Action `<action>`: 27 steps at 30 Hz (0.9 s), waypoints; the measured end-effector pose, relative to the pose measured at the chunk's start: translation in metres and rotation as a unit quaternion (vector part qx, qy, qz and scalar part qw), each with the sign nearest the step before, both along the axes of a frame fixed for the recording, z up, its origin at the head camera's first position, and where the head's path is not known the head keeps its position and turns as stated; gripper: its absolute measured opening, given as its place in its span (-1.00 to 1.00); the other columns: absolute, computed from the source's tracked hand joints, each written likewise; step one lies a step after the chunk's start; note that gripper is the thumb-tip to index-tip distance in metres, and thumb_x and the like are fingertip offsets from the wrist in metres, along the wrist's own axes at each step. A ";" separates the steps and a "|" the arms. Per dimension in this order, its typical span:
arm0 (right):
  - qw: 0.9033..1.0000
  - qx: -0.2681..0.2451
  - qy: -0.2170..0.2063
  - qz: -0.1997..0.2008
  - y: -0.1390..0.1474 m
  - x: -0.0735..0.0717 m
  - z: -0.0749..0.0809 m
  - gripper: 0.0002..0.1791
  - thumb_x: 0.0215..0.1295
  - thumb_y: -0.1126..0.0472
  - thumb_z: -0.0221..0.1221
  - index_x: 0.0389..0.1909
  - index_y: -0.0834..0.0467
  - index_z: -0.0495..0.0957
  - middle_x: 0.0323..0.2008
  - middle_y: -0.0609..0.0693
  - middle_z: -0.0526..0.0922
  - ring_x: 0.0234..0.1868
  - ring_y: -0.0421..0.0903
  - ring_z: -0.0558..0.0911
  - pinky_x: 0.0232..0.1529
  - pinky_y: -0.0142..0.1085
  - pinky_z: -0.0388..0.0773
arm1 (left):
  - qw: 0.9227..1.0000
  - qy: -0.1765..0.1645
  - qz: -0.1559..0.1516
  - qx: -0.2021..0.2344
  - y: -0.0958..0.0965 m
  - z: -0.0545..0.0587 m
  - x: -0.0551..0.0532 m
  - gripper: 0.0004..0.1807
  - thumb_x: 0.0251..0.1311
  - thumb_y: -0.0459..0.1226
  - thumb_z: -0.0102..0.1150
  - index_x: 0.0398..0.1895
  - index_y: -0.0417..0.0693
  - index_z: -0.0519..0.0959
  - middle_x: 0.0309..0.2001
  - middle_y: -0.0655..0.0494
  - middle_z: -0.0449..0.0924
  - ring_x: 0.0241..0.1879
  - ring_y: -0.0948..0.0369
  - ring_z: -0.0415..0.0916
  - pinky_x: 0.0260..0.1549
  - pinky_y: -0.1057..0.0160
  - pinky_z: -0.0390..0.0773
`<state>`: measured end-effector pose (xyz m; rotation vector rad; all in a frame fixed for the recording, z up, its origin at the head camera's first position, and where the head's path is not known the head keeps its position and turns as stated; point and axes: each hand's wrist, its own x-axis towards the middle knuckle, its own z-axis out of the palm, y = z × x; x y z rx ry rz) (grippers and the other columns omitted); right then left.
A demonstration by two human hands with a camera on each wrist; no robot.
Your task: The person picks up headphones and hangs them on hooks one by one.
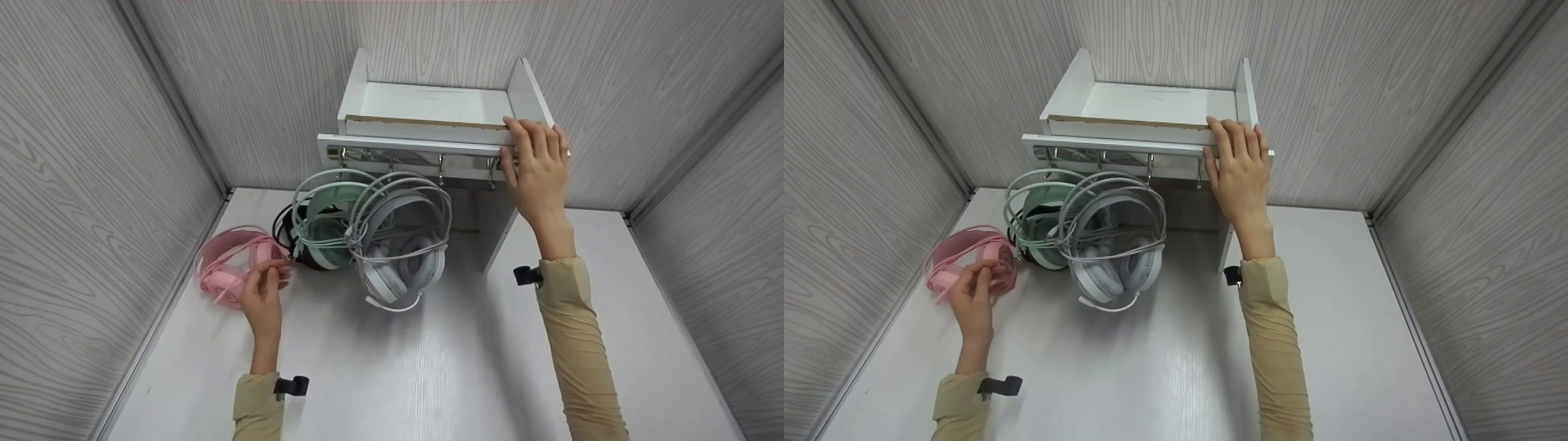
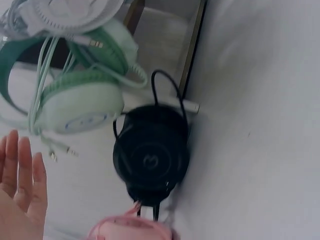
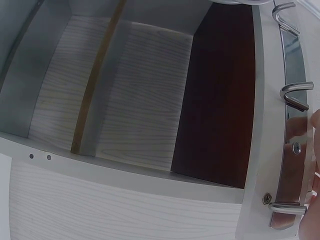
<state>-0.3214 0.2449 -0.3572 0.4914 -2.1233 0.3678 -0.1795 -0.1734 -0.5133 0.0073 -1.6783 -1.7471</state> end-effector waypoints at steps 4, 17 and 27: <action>1.000 -0.004 -0.002 0.002 0.000 0.000 0.000 -0.54 0.60 0.01 -0.05 0.40 0.04 0.40 0.20 0.12 0.50 0.29 0.11 0.38 0.51 0.01 0.00 | 0.996 -0.021 0.086 0.031 -0.025 -0.001 -0.003 -0.79 0.43 -0.51 0.01 -0.08 -0.61 0.54 -0.15 -0.30 0.63 -0.14 0.20 0.57 -0.12 0.42 0.55; 1.000 -0.002 -0.005 0.004 0.000 -0.001 0.000 -0.54 0.60 0.02 -0.06 0.40 0.04 0.40 0.21 0.12 0.50 0.29 0.12 0.38 0.50 0.01 0.01 | 0.954 -0.206 0.214 0.044 -0.118 -0.067 -0.027 -0.41 0.36 -0.24 0.15 0.38 -0.31 0.32 0.33 -0.18 0.31 0.32 0.01 0.19 0.24 0.13 0.28; 1.000 -0.007 0.004 0.013 0.000 0.000 0.000 -0.55 0.59 0.05 -0.02 0.40 0.05 0.41 0.20 0.14 0.51 0.27 0.13 0.39 0.49 0.04 0.01 | 0.902 -0.394 -0.022 0.176 -0.137 -0.061 -0.033 0.18 0.34 0.18 0.07 0.58 0.03 -0.58 0.60 -0.21 -0.26 0.43 -0.08 0.17 0.38 -0.08 0.25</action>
